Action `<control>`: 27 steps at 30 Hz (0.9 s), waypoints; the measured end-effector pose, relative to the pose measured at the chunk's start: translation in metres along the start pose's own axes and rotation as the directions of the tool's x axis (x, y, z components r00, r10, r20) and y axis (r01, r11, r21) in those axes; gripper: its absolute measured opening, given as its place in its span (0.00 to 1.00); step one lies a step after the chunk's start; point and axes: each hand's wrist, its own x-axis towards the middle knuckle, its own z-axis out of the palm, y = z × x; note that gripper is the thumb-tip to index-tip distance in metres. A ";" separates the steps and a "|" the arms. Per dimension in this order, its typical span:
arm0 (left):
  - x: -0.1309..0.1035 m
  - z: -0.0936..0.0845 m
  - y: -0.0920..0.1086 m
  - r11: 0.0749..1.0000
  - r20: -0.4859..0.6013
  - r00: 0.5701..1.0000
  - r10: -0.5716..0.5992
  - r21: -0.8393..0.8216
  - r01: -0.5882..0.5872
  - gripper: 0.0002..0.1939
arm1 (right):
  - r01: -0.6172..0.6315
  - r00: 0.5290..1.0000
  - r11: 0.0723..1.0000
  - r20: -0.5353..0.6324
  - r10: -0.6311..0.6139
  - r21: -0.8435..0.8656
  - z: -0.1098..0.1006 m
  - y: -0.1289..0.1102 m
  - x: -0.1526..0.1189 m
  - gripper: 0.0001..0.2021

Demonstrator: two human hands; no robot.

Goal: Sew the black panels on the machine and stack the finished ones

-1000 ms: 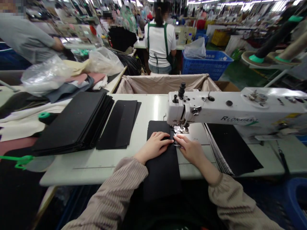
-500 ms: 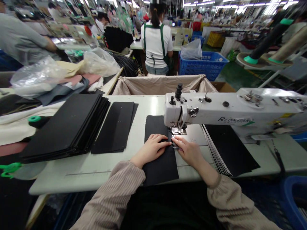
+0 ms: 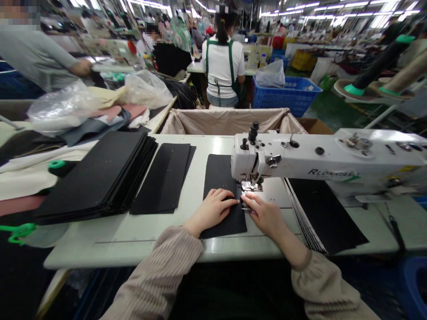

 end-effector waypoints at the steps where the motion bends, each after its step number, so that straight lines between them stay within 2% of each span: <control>1: 0.000 0.000 0.000 1.000 -0.001 1.000 -0.002 0.002 0.002 0.19 | -0.001 1.000 1.000 -0.001 0.001 0.000 0.000 0.000 0.000 0.26; 13: 0.000 0.004 -0.002 1.000 -0.012 1.000 -0.015 0.008 0.015 0.19 | -0.003 1.000 1.000 0.000 0.003 -0.003 0.000 -0.001 0.000 0.27; 27: 0.000 0.009 -0.002 0.997 -0.085 0.993 -0.078 -0.034 0.075 0.19 | 0.005 1.000 1.000 -0.028 -0.005 0.019 0.003 0.002 0.000 0.27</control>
